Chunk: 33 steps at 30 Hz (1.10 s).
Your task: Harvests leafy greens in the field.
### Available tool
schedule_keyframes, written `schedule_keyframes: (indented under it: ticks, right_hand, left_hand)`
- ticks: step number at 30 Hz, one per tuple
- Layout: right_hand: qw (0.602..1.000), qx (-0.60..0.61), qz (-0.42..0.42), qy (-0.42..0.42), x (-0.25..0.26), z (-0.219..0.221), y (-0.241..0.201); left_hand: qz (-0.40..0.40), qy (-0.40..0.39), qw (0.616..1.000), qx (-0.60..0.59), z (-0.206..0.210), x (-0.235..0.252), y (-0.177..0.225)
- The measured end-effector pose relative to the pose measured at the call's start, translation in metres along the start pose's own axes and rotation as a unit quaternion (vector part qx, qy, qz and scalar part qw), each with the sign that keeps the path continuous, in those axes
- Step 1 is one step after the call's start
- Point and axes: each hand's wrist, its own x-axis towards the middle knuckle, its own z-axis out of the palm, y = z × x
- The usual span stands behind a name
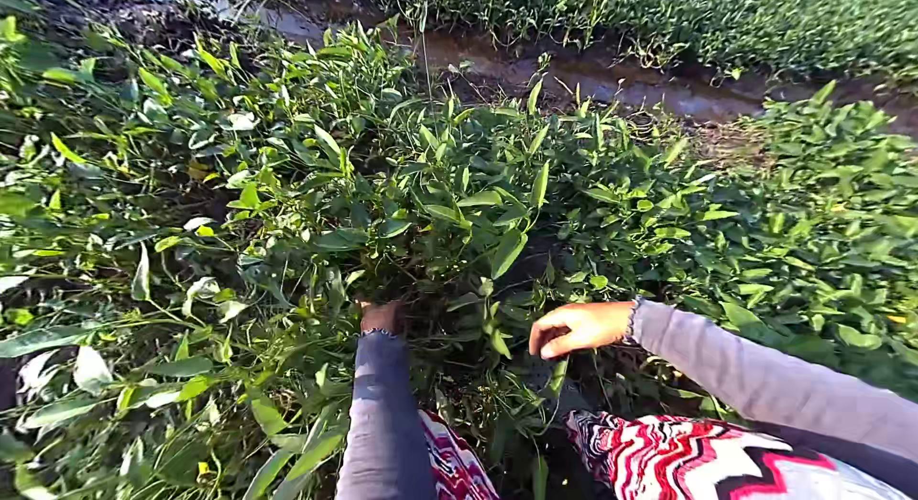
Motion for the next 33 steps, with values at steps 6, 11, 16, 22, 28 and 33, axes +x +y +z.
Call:
schedule_keyframes:
  ticks: [6,11,16,22,28,33]
  right_hand:
    - [0.971,0.066,-0.155,0.172,0.171,-0.02,-0.031]
    - [0.909,0.29,-0.095,0.285,0.204,-0.072,-0.019]
    - [0.821,0.469,-0.141,0.294,0.243,-0.091,0.066]
    - [0.805,0.376,-0.184,0.421,0.258,-0.05,0.093]
    - [0.815,0.108,-0.263,0.505,0.247,-0.021,0.098]
    - [0.838,0.185,-0.294,0.421,0.235,-0.026,0.044]
  left_hand:
    - [-0.043,0.006,0.995,0.086,-0.03,-0.007,0.005]
    - [-0.053,0.011,0.99,0.133,-0.02,-0.01,0.015]
    - [-0.036,0.029,0.989,0.138,-0.007,-0.034,0.047]
    - [0.021,-0.051,0.876,0.479,-0.029,-0.082,0.095]
    - [0.18,0.048,0.804,0.564,-0.088,-0.137,0.108]
    - [0.287,0.022,0.767,0.573,-0.067,-0.145,0.103]
